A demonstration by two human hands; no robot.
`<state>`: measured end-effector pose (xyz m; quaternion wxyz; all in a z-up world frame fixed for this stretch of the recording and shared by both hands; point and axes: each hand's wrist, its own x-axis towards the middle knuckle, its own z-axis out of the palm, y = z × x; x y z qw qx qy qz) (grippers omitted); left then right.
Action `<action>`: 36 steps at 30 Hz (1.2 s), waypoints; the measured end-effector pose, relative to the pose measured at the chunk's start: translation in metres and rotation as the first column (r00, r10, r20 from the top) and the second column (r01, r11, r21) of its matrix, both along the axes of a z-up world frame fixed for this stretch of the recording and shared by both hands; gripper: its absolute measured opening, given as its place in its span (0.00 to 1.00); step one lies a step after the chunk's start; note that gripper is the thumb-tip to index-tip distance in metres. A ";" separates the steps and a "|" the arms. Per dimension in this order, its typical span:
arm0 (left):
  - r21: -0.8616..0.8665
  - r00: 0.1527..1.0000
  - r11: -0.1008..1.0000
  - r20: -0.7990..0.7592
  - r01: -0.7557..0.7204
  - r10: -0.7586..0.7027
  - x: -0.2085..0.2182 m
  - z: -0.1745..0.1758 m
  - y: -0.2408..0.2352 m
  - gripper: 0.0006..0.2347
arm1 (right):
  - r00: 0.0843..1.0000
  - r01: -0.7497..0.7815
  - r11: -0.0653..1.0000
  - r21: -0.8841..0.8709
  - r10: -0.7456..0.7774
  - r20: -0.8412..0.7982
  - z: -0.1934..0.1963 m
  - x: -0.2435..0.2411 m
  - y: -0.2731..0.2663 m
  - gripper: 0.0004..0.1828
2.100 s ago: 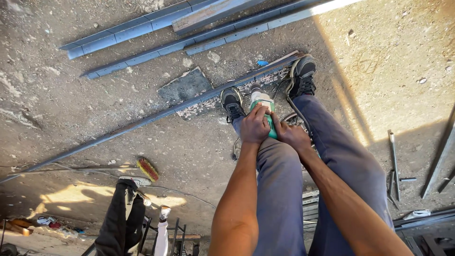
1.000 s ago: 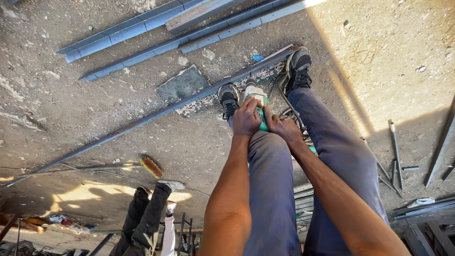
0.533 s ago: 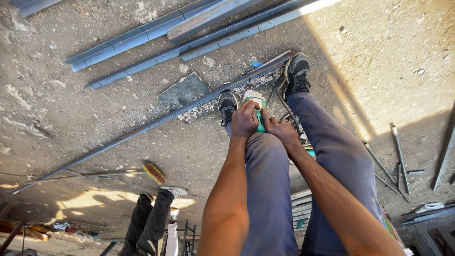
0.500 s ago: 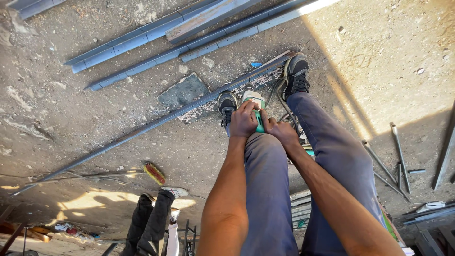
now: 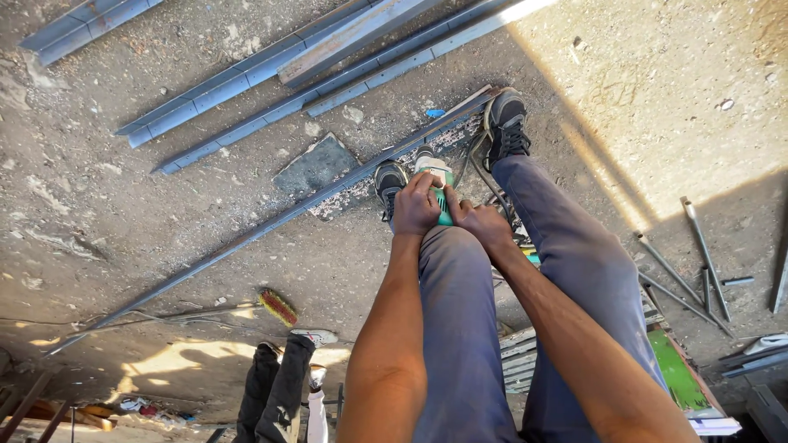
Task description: Drill holes into a metal angle bar using a power drill
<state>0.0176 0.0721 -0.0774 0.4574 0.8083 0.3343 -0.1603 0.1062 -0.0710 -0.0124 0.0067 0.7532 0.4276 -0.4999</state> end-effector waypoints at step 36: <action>0.022 0.993 0.994 -0.034 0.111 -0.110 -0.001 -0.007 -0.001 0.10 | 0.981 0.002 0.986 0.164 -0.034 0.189 -0.025 -0.030 -0.029 0.46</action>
